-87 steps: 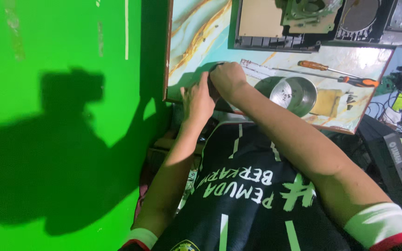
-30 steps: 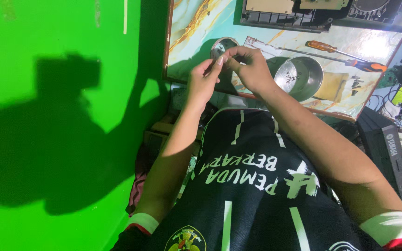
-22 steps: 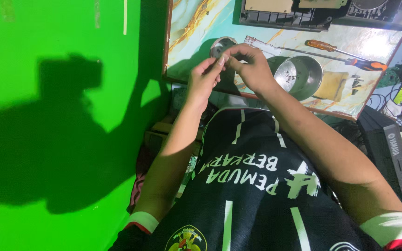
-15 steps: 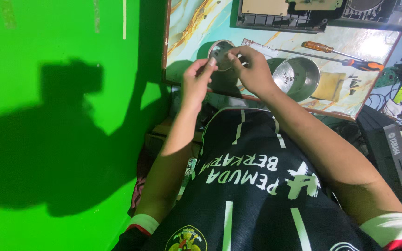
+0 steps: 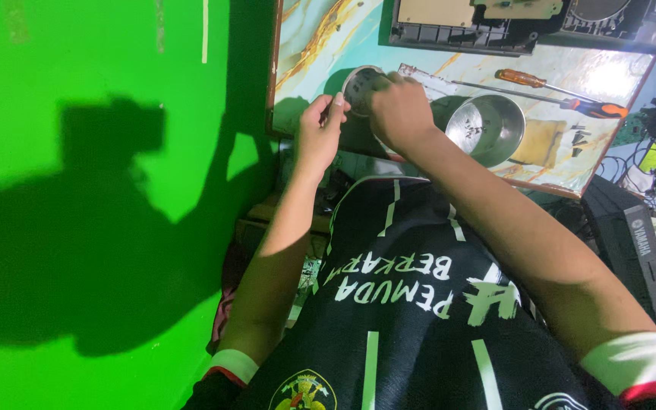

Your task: The person handles small components from a bowl and uses a screwdriver on an open electronic keyboard.

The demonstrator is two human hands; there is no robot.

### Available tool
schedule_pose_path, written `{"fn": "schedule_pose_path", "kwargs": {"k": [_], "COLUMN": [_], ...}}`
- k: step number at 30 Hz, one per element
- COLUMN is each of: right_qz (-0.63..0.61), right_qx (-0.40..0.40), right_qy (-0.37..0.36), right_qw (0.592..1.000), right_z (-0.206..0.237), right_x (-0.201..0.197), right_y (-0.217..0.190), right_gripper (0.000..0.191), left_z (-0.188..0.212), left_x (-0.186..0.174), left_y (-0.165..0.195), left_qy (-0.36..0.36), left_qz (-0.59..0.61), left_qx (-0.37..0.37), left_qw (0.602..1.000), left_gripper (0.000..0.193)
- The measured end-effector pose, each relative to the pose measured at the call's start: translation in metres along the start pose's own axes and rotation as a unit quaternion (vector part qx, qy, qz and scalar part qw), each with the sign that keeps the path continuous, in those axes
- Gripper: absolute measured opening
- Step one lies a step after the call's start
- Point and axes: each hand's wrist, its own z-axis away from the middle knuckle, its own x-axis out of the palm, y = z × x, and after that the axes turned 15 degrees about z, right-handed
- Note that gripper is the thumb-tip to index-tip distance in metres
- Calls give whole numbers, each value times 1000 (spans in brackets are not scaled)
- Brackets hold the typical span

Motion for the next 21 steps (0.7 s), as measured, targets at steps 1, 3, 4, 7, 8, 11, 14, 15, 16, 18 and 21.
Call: {"fn": "schedule_pose_path", "kwargs": {"k": [1, 3, 4, 7, 8, 11, 14, 15, 16, 18, 21], "right_qz": [32, 40, 44, 61, 71, 88, 87, 91, 95, 95, 98], "right_qx": [-13, -18, -21, -23, -32, -50, -58, -64, -70, -75, -87], "right_qy": [-37, -103, -138, -191, -179, -165, -177, -170, -163, -161, -169], "right_qw": [999, 994, 989, 979, 981, 981, 979, 979, 979, 979, 977], "right_z": [-7, -23, -28, -42, -44, -47, -48, -48, -48, -49, -50], "right_x": [4, 11, 13, 20, 21, 24, 26, 27, 27, 28, 27], "right_y": [-1, -4, -7, -11, -11, -12, -13, -14, -14, -15, -13], "right_gripper": [3, 3, 5, 3, 3, 4, 5, 6, 7, 8, 9], "left_z": [-1, -3, -2, 0, 1, 4, 6, 6, 5, 5, 4], "left_x": [1, 2, 2, 0, -1, -4, -5, -5, -5, -4, -4], "left_y": [-2, -6, -8, -10, -9, -6, -4, -4, -3, -4, -6], "left_qy": [3, -3, -5, 1, 3, 5, 5, 5, 5, 0, 0], "left_qz": [-13, -2, 4, 25, 27, 29, 33, 38, 44, 51, 57], "left_qx": [3, 23, 32, 11, 13, 8, -2, -3, -3, 0, 0], "left_qw": [1000, 1000, 999, 1000, 1000, 1000, 999, 999, 999, 999, 998], "left_gripper": [32, 31, 30, 30, 29, 28, 27, 26, 24, 22, 20]}}
